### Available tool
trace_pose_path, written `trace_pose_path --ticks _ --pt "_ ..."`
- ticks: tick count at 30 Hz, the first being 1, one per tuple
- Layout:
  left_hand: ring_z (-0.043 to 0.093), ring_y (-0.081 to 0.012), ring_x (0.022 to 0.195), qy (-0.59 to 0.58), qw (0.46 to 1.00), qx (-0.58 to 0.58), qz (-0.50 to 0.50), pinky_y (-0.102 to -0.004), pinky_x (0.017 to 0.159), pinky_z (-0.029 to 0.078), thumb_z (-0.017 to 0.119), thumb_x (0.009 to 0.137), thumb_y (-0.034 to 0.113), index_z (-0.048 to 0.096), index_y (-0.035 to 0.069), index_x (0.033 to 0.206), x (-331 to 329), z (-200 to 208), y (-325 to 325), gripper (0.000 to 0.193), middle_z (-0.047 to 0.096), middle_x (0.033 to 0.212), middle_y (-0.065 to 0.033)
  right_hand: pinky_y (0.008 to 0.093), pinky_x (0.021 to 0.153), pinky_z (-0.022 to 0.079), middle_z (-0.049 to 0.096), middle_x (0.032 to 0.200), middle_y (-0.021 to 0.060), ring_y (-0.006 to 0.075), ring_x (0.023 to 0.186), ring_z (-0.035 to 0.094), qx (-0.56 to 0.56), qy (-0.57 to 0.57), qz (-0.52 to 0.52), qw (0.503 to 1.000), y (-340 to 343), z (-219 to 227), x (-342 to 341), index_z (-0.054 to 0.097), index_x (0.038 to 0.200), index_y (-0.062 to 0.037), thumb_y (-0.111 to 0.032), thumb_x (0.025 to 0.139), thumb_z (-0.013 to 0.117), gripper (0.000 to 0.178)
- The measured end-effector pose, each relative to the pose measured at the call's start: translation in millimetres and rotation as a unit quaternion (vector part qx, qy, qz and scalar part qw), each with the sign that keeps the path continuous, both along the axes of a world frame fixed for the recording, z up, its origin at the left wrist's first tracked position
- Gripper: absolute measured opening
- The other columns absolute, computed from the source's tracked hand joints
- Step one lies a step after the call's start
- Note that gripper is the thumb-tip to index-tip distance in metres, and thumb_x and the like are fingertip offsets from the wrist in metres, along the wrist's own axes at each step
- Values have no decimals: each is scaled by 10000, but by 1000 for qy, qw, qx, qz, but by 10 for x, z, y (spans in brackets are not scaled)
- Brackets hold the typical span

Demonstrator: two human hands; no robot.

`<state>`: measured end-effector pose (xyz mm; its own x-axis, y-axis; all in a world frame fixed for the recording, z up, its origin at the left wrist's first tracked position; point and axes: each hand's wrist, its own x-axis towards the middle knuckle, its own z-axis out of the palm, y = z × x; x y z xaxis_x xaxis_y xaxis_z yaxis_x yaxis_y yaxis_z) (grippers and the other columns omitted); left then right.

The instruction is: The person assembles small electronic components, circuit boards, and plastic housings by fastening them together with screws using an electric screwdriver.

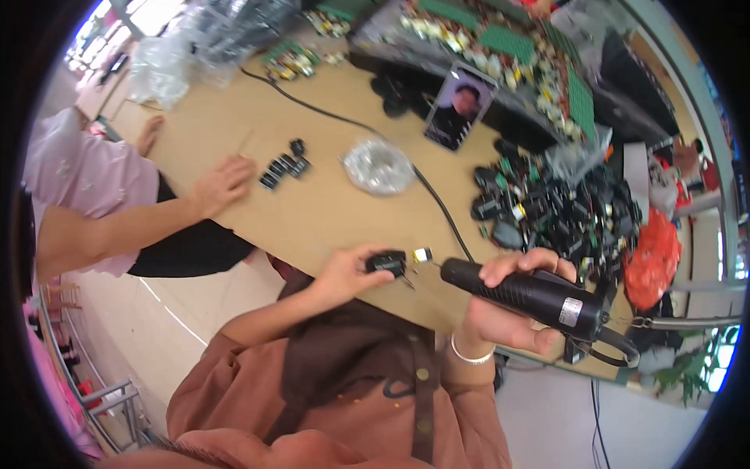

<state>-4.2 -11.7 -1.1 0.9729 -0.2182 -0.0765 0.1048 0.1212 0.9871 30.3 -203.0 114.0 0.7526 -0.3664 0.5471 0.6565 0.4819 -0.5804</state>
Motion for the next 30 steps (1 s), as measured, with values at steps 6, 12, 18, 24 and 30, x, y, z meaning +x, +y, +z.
trace_pose_path --ticks 6,12,18,24,30 --pt "618 -99 831 -9 995 101 12 -234 723 512 670 786 52 512 -41 1035 63 93 -42 309 648 953 -100 284 445 411 460 915 131 177 486 470 -24 -44 18 999 177 -48 -52 374 1212 -51 -631 750 534 758" --pt "625 -96 710 -51 988 139 54 -235 602 515 690 761 77 530 -41 976 18 80 -130 292 664 842 -114 267 445 413 434 900 121 144 490 470 -85 -44 31 995 264 -234 -73 347 1226 -23 -483 804 595 672" --pt "634 -122 659 -44 982 174 58 -252 570 510 699 748 102 532 -38 952 17 94 -119 298 659 799 -123 265 432 411 423 867 107 131 479 463 -105 -3 27 994 294 -340 -57 367 1185 -28 -389 829 576 548" --pt "651 -167 643 -46 981 178 63 -268 563 510 702 739 118 534 -33 948 31 141 -89 308 651 766 -134 265 430 405 424 851 105 130 455 448 -113 -6 42 993 345 -402 -11 377 1173 -35 -396 833 563 530" --pt "661 -194 663 -44 983 167 58 -281 579 516 701 735 116 544 -19 947 32 130 -87 296 646 775 -138 263 430 403 425 843 106 129 456 447 -111 3 35 993 344 -421 -3 380 1177 -32 -400 830 566 540"
